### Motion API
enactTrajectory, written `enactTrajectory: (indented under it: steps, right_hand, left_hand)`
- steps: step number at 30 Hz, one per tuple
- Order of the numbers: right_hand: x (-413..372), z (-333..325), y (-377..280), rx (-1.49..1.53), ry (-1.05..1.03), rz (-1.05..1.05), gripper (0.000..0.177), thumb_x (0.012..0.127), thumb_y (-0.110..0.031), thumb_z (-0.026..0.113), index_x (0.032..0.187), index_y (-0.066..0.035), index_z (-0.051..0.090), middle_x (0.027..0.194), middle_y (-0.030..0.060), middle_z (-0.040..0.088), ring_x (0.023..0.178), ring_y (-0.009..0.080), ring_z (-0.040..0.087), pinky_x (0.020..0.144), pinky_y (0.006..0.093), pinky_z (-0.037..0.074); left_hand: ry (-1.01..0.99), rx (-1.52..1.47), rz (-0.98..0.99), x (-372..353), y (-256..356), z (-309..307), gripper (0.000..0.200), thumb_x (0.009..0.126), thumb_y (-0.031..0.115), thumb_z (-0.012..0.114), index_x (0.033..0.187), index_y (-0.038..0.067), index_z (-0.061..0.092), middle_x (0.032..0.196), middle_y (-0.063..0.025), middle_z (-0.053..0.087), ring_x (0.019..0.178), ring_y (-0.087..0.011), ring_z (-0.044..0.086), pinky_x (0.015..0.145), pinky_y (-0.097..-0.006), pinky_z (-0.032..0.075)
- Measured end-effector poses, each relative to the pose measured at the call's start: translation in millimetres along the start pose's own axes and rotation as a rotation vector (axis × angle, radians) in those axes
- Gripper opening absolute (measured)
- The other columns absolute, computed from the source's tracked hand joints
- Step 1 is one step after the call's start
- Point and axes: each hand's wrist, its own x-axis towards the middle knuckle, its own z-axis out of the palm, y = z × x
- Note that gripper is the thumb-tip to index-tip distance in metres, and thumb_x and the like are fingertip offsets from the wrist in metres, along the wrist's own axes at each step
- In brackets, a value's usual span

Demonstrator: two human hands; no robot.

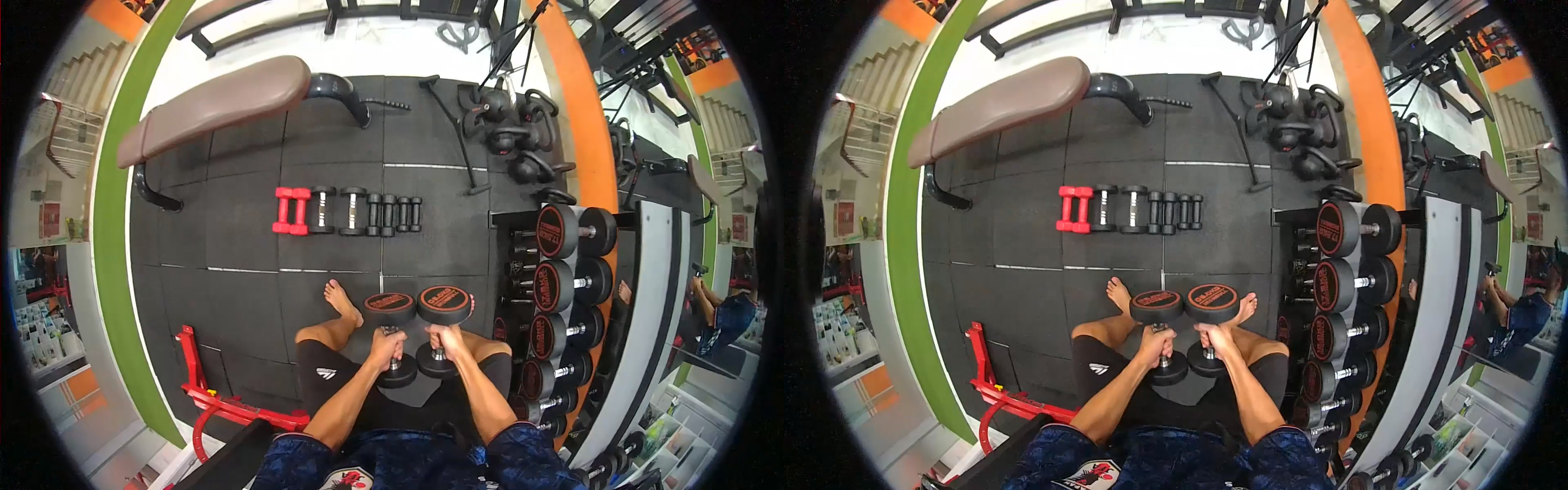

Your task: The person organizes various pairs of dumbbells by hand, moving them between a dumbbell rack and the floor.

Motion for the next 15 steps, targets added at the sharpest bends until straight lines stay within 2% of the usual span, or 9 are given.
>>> enactTrajectory:
  steps: [2, 3, 5, 10, 15]
  right_hand:
    - [53.6, -15.3, 20.2, 0.001, -0.006, 0.026, 0.032, 0.079, -0.008, 0.062, 0.052, -0.010, 0.045, 0.047, 0.0003, 0.041, 0.037, 0.0122, 0.037, 0.040, 0.0281, 0.030]
    - [78.6, -23.4, 33.6, -0.018, 0.007, 0.027, 0.029, 0.078, -0.008, 0.062, 0.054, -0.009, 0.046, 0.047, 0.0001, 0.042, 0.038, 0.0119, 0.038, 0.041, 0.0278, 0.031]
    - [124.3, -35.1, 50.3, -0.059, 0.071, 0.034, 0.025, 0.077, -0.008, 0.062, 0.056, -0.009, 0.048, 0.047, 0.0001, 0.042, 0.038, 0.0115, 0.040, 0.039, 0.0278, 0.032]
    - [221.4, -59.2, 73.0, -0.047, 0.097, -0.019, 0.027, 0.075, -0.004, 0.063, 0.056, -0.010, 0.045, 0.046, -0.0007, 0.041, 0.034, 0.0100, 0.037, 0.034, 0.0265, 0.029]
    - [304.8, -79.3, 93.9, -0.040, 0.108, -0.022, 0.030, 0.073, -0.005, 0.065, 0.055, -0.011, 0.042, 0.046, -0.0011, 0.042, 0.034, 0.0086, 0.038, 0.033, 0.0256, 0.029]
  left_hand:
    - [0.035, 0.028, -0.015, 48.8, -23.3, -15.5, 0.022, 0.078, 0.004, 0.060, 0.058, 0.004, 0.049, 0.044, -0.0010, 0.042, 0.033, -0.0103, 0.040, 0.033, -0.0272, 0.034]
    - [0.055, 0.044, -0.032, 69.2, -30.5, -19.1, 0.026, 0.077, 0.002, 0.059, 0.057, 0.008, 0.043, 0.045, -0.0004, 0.041, 0.034, -0.0100, 0.039, 0.034, -0.0278, 0.033]
    - [0.066, 0.024, -0.038, 113.1, -45.2, -26.3, 0.026, 0.077, 0.003, 0.059, 0.056, 0.008, 0.044, 0.045, -0.0006, 0.041, 0.034, -0.0101, 0.039, 0.034, -0.0277, 0.033]
    - [0.136, 0.027, -0.047, 213.2, -96.7, -49.8, 0.024, 0.077, 0.004, 0.059, 0.057, 0.007, 0.046, 0.045, -0.0014, 0.042, 0.033, -0.0107, 0.039, 0.032, -0.0282, 0.032]
    - [0.166, 0.042, -0.052, 299.6, -115.6, -63.5, 0.023, 0.077, 0.006, 0.061, 0.057, 0.006, 0.048, 0.046, -0.0012, 0.044, 0.035, -0.0107, 0.041, 0.033, -0.0287, 0.033]
